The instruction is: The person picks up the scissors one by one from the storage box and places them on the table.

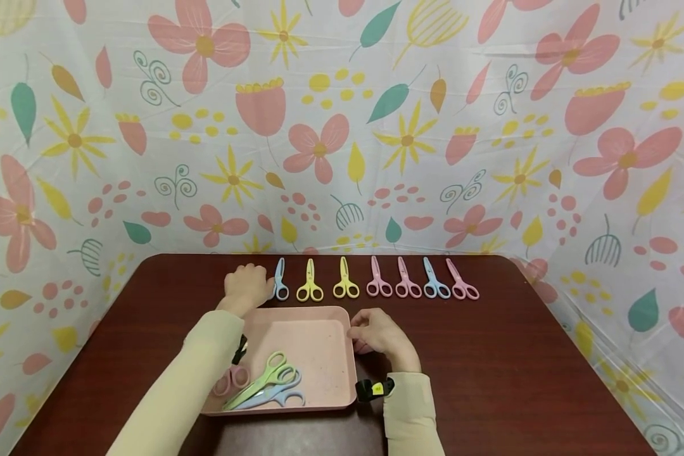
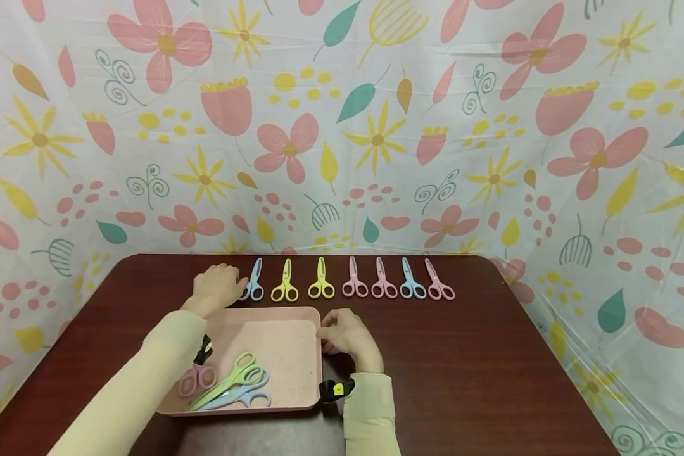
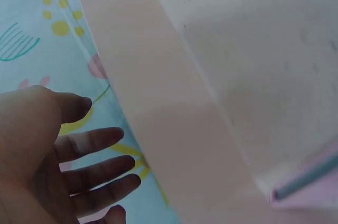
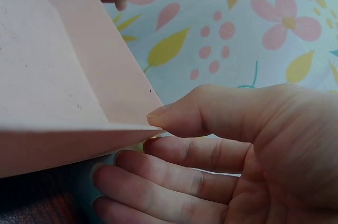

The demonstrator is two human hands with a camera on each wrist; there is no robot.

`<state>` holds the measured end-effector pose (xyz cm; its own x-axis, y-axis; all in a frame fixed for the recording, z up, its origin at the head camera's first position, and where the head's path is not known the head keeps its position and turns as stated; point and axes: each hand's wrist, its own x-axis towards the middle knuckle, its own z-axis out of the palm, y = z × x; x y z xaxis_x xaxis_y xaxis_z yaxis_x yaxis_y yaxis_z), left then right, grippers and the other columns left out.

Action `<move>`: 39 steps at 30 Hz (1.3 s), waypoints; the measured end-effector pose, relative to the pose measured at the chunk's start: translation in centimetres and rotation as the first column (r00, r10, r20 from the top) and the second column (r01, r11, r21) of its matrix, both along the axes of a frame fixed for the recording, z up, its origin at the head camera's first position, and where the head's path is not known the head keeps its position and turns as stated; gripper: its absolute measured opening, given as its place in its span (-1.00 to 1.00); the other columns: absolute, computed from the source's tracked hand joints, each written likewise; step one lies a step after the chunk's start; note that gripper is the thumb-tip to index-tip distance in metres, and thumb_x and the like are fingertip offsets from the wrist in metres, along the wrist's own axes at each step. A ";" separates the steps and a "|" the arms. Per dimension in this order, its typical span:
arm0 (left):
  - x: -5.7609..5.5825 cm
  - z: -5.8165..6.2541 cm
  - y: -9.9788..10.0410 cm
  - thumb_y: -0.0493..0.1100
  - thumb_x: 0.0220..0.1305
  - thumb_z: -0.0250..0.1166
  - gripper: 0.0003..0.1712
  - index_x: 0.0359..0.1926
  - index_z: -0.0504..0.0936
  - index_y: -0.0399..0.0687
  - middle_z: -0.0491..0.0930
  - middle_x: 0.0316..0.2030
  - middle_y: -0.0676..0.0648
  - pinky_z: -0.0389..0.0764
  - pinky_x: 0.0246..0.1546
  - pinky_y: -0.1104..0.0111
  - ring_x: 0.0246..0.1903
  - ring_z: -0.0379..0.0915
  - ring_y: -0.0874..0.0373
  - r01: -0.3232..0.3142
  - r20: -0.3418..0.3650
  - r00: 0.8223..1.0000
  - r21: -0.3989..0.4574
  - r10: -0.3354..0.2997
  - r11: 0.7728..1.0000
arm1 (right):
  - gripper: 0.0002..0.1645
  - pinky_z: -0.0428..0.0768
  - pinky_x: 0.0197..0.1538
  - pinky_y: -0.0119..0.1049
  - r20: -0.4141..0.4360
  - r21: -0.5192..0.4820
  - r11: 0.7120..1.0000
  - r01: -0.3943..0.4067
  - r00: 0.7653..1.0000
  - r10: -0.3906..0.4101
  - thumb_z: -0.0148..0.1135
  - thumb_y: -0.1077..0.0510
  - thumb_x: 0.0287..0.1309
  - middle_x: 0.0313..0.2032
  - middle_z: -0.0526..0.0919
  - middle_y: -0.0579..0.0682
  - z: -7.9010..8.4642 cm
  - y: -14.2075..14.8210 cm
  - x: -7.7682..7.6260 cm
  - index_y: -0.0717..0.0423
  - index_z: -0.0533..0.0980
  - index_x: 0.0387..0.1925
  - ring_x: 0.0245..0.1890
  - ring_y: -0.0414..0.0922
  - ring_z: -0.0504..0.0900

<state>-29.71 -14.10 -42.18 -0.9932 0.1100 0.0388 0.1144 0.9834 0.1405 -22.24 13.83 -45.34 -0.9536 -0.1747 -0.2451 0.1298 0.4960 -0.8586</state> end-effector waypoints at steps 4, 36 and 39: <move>0.8 0.3 -0.6 0.04 0.41 0.14 -0.64 -0.17 0.65 -0.18 0.53 -0.26 -0.21 0.52 -0.27 -0.04 -0.19 0.47 -0.18 0.068 -0.049 0.996 -0.023 -0.069 0.997 | -0.87 0.65 -0.37 -0.13 0.008 -0.003 1.000 0.000 1.000 0.000 0.26 0.31 0.11 -0.48 0.61 0.11 -0.1 -0.1 0.0 0.30 0.55 -0.28 -0.51 0.06 0.69; 6.9 -0.8 0.1 -0.01 0.00 0.37 -0.74 -0.26 0.54 0.13 0.50 -0.30 0.07 0.44 -0.27 0.26 -0.26 0.43 0.11 0.675 -0.192 0.336 -0.634 -0.922 0.378 | -0.84 0.65 -0.33 -0.09 0.017 -0.019 1.000 0.008 1.000 -0.008 0.26 0.29 0.13 -0.46 0.60 0.10 -0.2 0.1 -0.2 0.31 0.55 -0.24 -0.50 0.03 0.68; 7.0 -0.6 -0.2 -0.05 0.06 0.35 -0.68 -0.14 0.48 0.20 0.44 -0.28 0.10 0.43 -0.27 0.32 -0.28 0.41 0.16 0.723 -0.150 0.244 -0.631 -0.958 0.283 | -0.84 0.65 -0.33 -0.08 0.017 -0.027 1.000 0.007 1.000 -0.006 0.26 0.30 0.13 -0.46 0.60 0.10 -0.2 0.1 -0.1 0.31 0.55 -0.24 -0.50 0.05 0.68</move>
